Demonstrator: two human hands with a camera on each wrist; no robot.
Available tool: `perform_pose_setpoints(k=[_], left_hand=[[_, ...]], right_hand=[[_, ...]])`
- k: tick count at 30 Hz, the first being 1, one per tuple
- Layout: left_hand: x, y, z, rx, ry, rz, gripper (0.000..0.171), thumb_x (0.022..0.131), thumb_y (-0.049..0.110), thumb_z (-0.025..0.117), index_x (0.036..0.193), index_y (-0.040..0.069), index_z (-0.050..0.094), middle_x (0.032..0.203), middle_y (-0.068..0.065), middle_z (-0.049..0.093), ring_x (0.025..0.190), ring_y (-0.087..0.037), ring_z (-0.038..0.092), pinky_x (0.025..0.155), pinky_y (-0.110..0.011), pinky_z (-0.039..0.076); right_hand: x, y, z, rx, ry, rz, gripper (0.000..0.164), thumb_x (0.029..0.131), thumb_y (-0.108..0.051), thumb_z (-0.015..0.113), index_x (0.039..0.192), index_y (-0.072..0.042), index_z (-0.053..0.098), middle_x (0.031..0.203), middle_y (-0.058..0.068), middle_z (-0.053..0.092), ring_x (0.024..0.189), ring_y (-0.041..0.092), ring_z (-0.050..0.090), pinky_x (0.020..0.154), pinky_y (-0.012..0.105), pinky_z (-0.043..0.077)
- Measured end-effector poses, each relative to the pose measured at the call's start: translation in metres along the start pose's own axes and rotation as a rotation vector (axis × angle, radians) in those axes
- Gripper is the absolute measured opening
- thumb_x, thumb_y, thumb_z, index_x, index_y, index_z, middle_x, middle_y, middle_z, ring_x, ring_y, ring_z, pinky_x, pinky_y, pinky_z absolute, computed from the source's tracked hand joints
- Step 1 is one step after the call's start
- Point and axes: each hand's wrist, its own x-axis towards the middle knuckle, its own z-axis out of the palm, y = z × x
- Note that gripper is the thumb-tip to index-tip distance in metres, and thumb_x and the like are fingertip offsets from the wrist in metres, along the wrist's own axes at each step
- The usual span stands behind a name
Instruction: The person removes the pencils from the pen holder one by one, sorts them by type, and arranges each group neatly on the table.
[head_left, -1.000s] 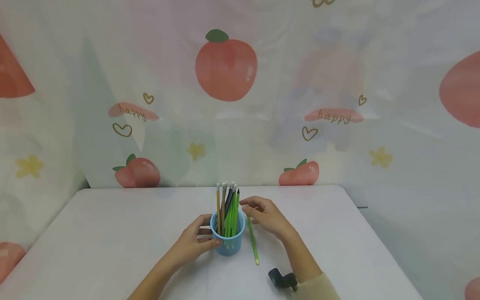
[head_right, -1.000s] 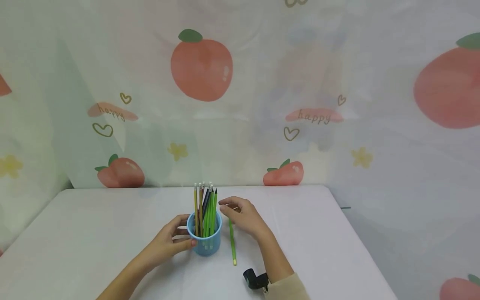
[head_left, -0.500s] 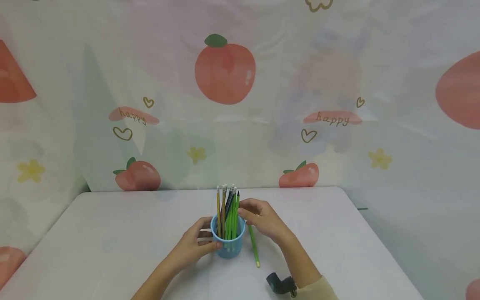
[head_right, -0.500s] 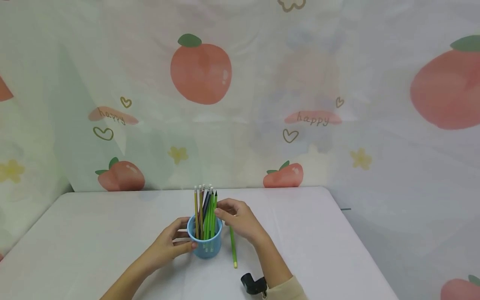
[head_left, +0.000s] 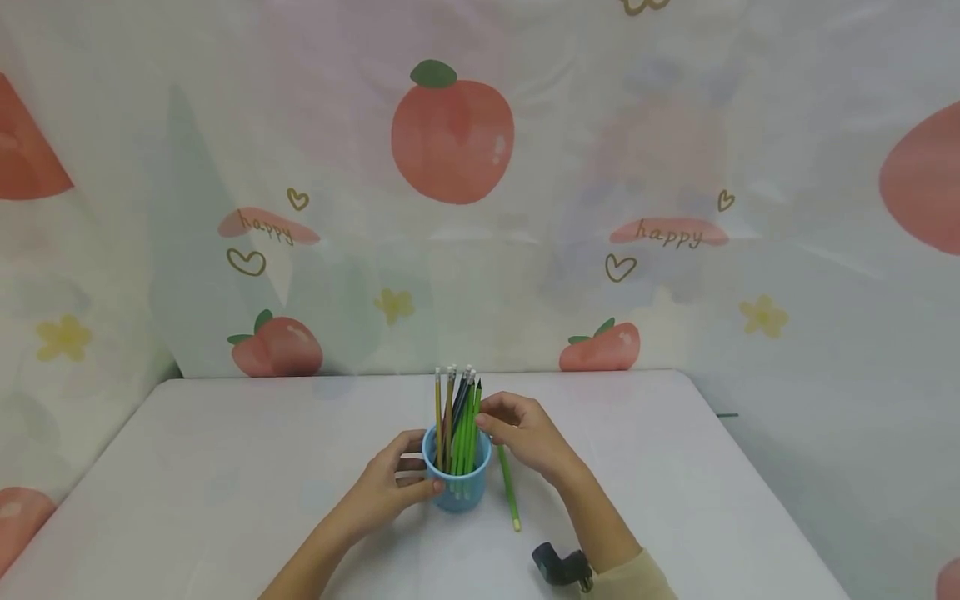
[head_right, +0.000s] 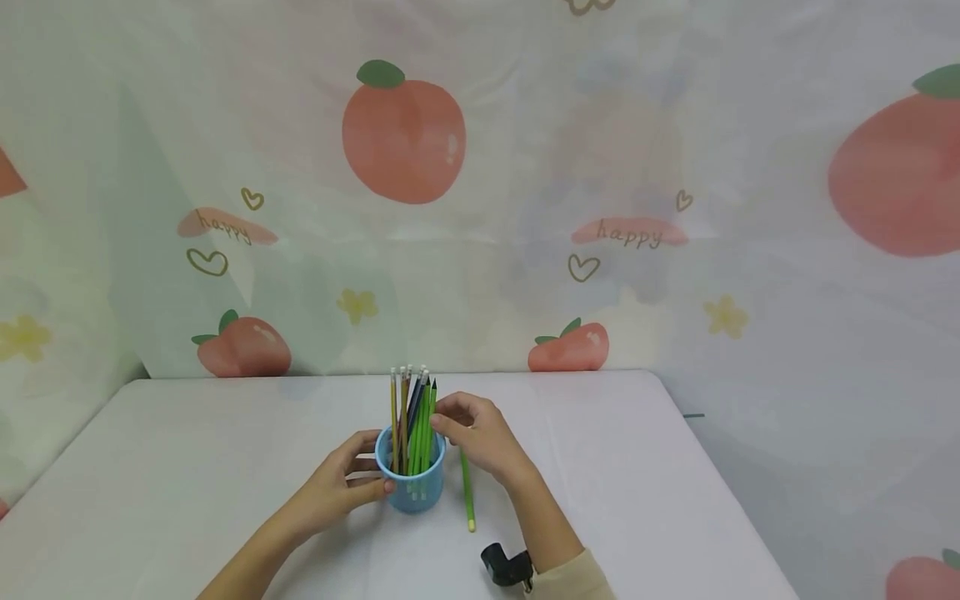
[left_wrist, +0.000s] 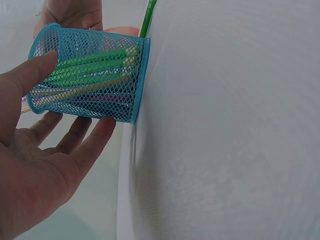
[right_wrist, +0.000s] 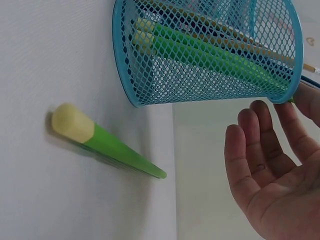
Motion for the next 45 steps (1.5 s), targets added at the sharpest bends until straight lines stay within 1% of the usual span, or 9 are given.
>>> perform_pose_setpoints(k=[2, 7, 11, 15, 20, 24, 35, 41, 45], left_hand=[[0.000, 0.000, 0.000, 0.002, 0.001, -0.004, 0.070, 0.086, 0.021, 0.080, 0.144, 0.011, 0.043, 0.142, -0.018, 0.051, 0.127, -0.040, 0.055, 0.103, -0.046, 0.052], [0.001, 0.000, 0.000, 0.007, 0.002, -0.013, 0.070, 0.086, 0.021, 0.080, 0.144, 0.011, 0.043, 0.142, -0.018, 0.051, 0.127, -0.039, 0.055, 0.103, -0.045, 0.052], [0.001, 0.001, -0.001, 0.015, 0.004, -0.011, 0.070, 0.086, 0.023, 0.080, 0.144, 0.011, 0.043, 0.142, -0.018, 0.051, 0.127, -0.039, 0.055, 0.103, -0.045, 0.052], [0.001, 0.002, -0.001, 0.021, 0.003, -0.006, 0.069, 0.086, 0.022, 0.080, 0.144, 0.011, 0.044, 0.141, -0.017, 0.051, 0.127, -0.039, 0.055, 0.103, -0.044, 0.052], [0.002, 0.004, -0.001, 0.024, 0.005, -0.003, 0.069, 0.086, 0.021, 0.080, 0.144, 0.011, 0.044, 0.141, -0.016, 0.052, 0.126, -0.038, 0.056, 0.102, -0.043, 0.053], [0.002, 0.006, 0.000, 0.022, 0.009, -0.010, 0.070, 0.085, 0.022, 0.080, 0.144, 0.010, 0.044, 0.140, -0.017, 0.053, 0.125, -0.038, 0.056, 0.101, -0.043, 0.053], [0.001, 0.002, -0.002, 0.029, 0.006, -0.016, 0.070, 0.085, 0.024, 0.080, 0.144, 0.011, 0.044, 0.141, -0.017, 0.052, 0.126, -0.038, 0.056, 0.101, -0.042, 0.054], [0.000, 0.001, -0.003, 0.017, 0.002, -0.012, 0.071, 0.085, 0.024, 0.081, 0.144, 0.010, 0.044, 0.140, -0.017, 0.052, 0.126, -0.038, 0.056, 0.101, -0.041, 0.054], [0.001, 0.001, -0.002, 0.013, 0.005, -0.002, 0.071, 0.085, 0.023, 0.081, 0.144, 0.010, 0.044, 0.140, -0.017, 0.053, 0.125, -0.038, 0.056, 0.101, -0.042, 0.054]], right_hand=[[0.001, 0.000, 0.000, 0.000, 0.001, 0.000, 0.027, 0.097, -0.028, 0.066, 0.115, -0.007, 0.066, 0.111, 0.008, 0.069, 0.102, 0.024, 0.065, 0.084, 0.034, 0.058], [0.001, -0.001, 0.002, 0.000, -0.004, -0.007, 0.023, 0.097, -0.025, 0.066, 0.111, -0.006, 0.065, 0.106, 0.008, 0.067, 0.095, 0.022, 0.063, 0.081, 0.031, 0.057], [0.001, -0.001, 0.003, 0.007, -0.002, -0.014, 0.022, 0.098, -0.024, 0.065, 0.110, -0.005, 0.064, 0.102, 0.009, 0.066, 0.092, 0.022, 0.062, 0.080, 0.033, 0.057], [0.002, -0.001, 0.002, 0.015, 0.007, -0.008, 0.023, 0.098, -0.024, 0.065, 0.110, -0.005, 0.064, 0.103, 0.009, 0.067, 0.093, 0.023, 0.063, 0.082, 0.037, 0.058], [0.002, -0.003, -0.001, 0.028, 0.015, 0.005, 0.024, 0.097, -0.024, 0.066, 0.111, -0.005, 0.064, 0.107, 0.010, 0.068, 0.098, 0.023, 0.064, 0.083, 0.034, 0.059], [0.000, -0.006, -0.002, 0.042, 0.018, 0.004, 0.024, 0.097, -0.023, 0.066, 0.111, -0.004, 0.063, 0.108, 0.011, 0.068, 0.099, 0.023, 0.065, 0.084, 0.035, 0.059], [-0.003, -0.013, -0.006, 0.053, 0.026, -0.020, 0.024, 0.098, -0.024, 0.065, 0.110, -0.004, 0.062, 0.105, 0.013, 0.066, 0.100, 0.031, 0.066, 0.085, 0.034, 0.060], [-0.004, -0.016, -0.009, 0.096, 0.025, -0.018, 0.025, 0.097, -0.022, 0.066, 0.110, -0.001, 0.061, 0.105, 0.015, 0.063, 0.096, 0.027, 0.068, 0.086, 0.039, 0.061], [-0.004, -0.019, -0.010, 0.097, 0.020, -0.028, 0.025, 0.098, -0.023, 0.065, 0.110, -0.001, 0.061, 0.106, 0.016, 0.063, 0.098, 0.032, 0.068, 0.086, 0.041, 0.061]])
